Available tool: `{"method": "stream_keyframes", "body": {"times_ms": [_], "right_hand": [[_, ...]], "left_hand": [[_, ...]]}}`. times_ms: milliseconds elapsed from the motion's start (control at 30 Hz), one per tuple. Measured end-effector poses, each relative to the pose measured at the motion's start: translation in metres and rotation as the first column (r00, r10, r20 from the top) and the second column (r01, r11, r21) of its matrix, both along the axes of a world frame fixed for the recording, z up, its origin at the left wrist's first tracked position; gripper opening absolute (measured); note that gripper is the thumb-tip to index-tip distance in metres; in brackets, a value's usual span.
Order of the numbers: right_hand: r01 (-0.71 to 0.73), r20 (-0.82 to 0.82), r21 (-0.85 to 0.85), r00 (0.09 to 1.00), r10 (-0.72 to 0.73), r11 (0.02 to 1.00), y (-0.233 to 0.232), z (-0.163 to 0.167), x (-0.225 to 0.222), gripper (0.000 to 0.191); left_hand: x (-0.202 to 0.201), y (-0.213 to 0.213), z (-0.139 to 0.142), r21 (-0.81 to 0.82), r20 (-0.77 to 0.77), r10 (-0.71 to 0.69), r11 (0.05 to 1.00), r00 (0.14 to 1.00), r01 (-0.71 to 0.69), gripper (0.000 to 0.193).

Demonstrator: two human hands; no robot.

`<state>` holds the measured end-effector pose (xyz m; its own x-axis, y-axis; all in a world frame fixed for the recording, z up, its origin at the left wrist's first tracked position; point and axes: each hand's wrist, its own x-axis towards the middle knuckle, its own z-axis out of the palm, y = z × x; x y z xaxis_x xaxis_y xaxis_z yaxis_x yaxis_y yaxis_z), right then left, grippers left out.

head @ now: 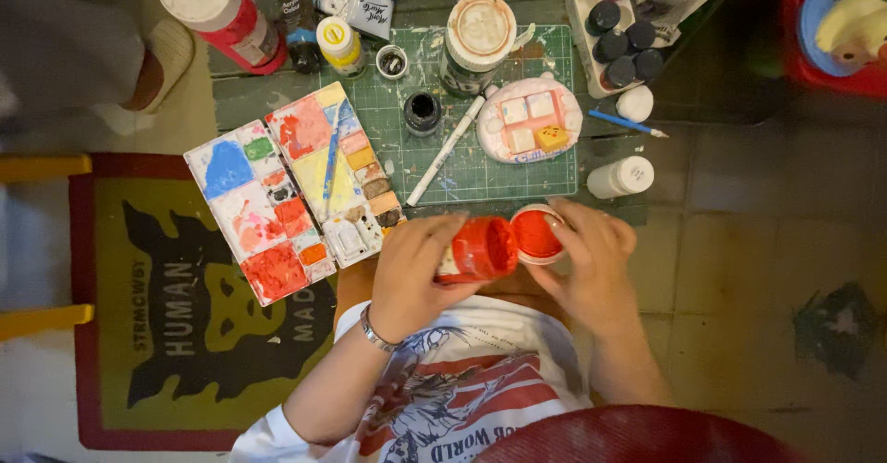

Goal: The person paints a small yellow cube-shaped ceramic figurine with a paintbrush, dipping the brush into red paint from a jar and applying it to the figurine. They then dip the brush into black paint and paint a small white cube-shaped piece, holding each piece steady with the other hand.

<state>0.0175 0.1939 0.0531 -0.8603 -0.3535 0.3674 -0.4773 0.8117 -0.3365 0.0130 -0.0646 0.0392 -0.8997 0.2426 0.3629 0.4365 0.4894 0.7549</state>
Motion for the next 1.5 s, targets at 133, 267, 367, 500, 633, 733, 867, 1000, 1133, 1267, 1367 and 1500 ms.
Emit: {"method": "stream_keyframes", "body": {"times_ms": [133, 267, 367, 500, 633, 733, 867, 1000, 1133, 1267, 1367, 1500], "right_hand": [[-0.189, 0.054, -0.01, 0.98, 0.189, 0.982, 0.016, 0.013, -0.006, 0.08], [-0.293, 0.161, -0.332, 0.919, 0.359, 0.897, 0.016, 0.009, -0.013, 0.085], [-0.143, 0.365, -0.485, 0.863, 0.349, 0.863, 0.01, 0.004, -0.012, 0.08], [-0.005, 0.476, -0.567, 0.814, 0.333, 0.823, 0.0, -0.001, -0.009, 0.074], [-0.278, 0.381, -0.417, 0.811, 0.444, 0.866, 0.005, 0.003, -0.012, 0.076], [-0.332, 0.358, -0.351, 0.817, 0.453, 0.876, 0.009, 0.004, -0.011, 0.076], [0.064, 0.609, -0.198, 0.79, 0.071, 0.978, -0.002, -0.002, -0.005, 0.063], [0.135, 0.716, -0.034, 0.694, -0.07, 0.99, 0.0, 0.008, -0.012, 0.054], [-0.246, 0.364, -0.375, 0.848, 0.386, 0.894, 0.004, 0.025, -0.018, 0.083], [0.131, 0.596, -0.301, 0.799, 0.079, 0.945, -0.017, 0.012, -0.007, 0.056], [0.35, 0.775, -0.112, 0.616, -0.139, 0.93, -0.018, 0.004, -0.004, 0.046], [-0.05, 0.487, -0.439, 0.826, 0.284, 0.897, -0.005, 0.009, -0.009, 0.082]], "left_hand": [[-0.002, 0.005, 0.015, -0.093, -0.035, -0.058, 0.994, 0.998, 0.055, 0.075], [-0.003, 0.004, 0.018, -0.08, 0.0, -0.117, 0.99, 0.993, 0.116, 0.079], [-0.001, 0.004, 0.019, -0.104, -0.003, -0.102, 0.989, 0.995, 0.101, 0.078], [-0.003, 0.001, 0.021, -0.135, -0.02, -0.064, 0.989, 0.998, 0.061, 0.075], [-0.008, -0.01, 0.023, -0.086, 0.058, -0.176, 0.98, 0.983, 0.18, 0.075], [-0.008, -0.011, 0.024, -0.053, 0.073, -0.223, 0.972, 0.972, 0.227, 0.075], [0.001, -0.001, 0.03, -0.239, -0.037, -0.137, 0.963, 0.99, 0.124, 0.081], [0.004, 0.003, 0.033, -0.309, -0.104, -0.142, 0.945, 0.984, 0.104, 0.084], [0.0, -0.001, 0.032, -0.276, -0.046, -0.13, 0.955, 0.99, 0.113, 0.078], [-0.001, 0.001, 0.032, -0.343, -0.194, -0.124, 0.938, 0.973, 0.051, 0.076], [0.0, 0.004, 0.032, -0.426, -0.289, -0.091, 0.904, 0.953, -0.043, 0.066], [-0.001, -0.002, 0.032, -0.313, -0.109, -0.115, 0.947, 0.987, 0.076, 0.071]]}}
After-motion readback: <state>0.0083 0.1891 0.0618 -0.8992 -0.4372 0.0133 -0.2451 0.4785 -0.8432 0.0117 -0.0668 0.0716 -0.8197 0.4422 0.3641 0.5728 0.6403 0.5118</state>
